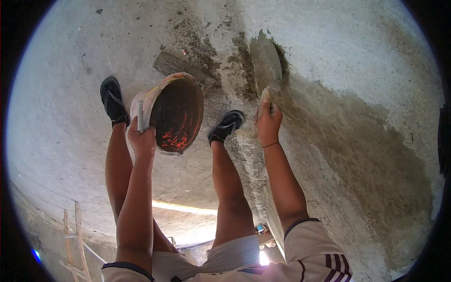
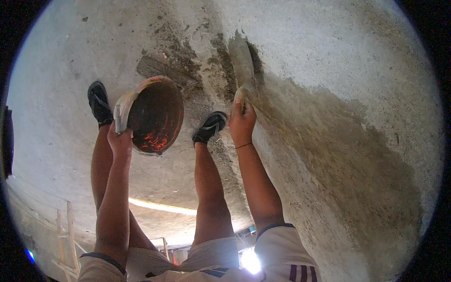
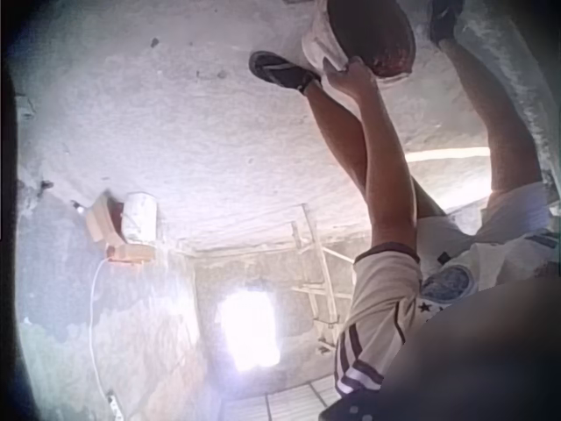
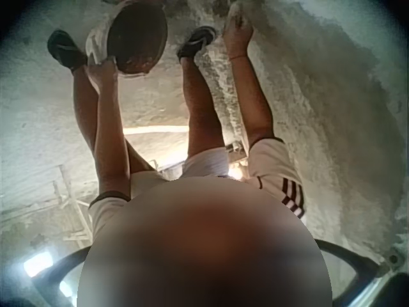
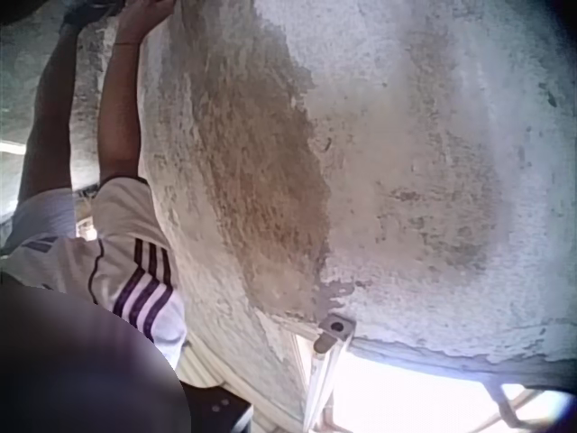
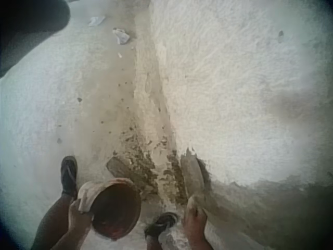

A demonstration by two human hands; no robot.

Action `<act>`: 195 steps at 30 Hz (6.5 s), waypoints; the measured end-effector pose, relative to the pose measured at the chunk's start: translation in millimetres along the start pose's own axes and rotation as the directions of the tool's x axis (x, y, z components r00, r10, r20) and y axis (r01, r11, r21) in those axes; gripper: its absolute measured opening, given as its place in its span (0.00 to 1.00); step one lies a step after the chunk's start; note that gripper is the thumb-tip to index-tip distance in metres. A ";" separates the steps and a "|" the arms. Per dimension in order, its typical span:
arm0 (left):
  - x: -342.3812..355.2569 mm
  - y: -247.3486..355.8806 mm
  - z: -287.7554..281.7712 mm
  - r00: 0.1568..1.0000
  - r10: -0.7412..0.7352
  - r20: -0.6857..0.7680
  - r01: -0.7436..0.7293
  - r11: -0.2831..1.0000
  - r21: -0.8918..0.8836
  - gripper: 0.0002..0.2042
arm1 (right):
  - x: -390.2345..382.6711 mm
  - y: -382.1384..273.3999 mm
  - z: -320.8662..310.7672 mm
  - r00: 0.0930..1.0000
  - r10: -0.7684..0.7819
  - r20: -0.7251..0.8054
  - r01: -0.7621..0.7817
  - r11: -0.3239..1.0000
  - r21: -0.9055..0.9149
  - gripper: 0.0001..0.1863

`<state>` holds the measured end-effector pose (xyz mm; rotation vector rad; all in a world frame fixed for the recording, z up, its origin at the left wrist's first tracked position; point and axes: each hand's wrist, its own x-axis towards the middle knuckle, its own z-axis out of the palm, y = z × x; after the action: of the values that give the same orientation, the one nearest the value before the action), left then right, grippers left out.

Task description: The person scoops mortar from a bucket using a trowel and spreads it onto the wall.

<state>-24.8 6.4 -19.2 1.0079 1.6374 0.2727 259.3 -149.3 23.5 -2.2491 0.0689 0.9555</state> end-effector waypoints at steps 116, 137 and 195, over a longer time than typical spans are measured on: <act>19.1 23.1 -6.7 0.997 -0.056 0.047 0.056 0.998 -0.005 0.17 | -87.8 1.8 88.6 0.814 0.030 0.580 0.398 0.698 -0.595 0.15; 12.4 87.6 -31.5 0.994 0.017 0.108 -0.023 0.998 0.056 0.19 | -106.0 -51.9 55.7 0.911 0.034 0.411 0.249 0.750 -0.613 0.21; -278.6 478.0 -253.9 0.827 0.545 0.134 -0.501 0.825 -0.261 0.04 | -444.3 -403.7 -78.7 0.684 -0.662 0.304 0.681 0.432 -0.591 0.16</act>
<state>-28.2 175.3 565.6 1.2629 1.0869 0.6831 103.9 20.6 583.5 -2.4982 -1.3264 0.5703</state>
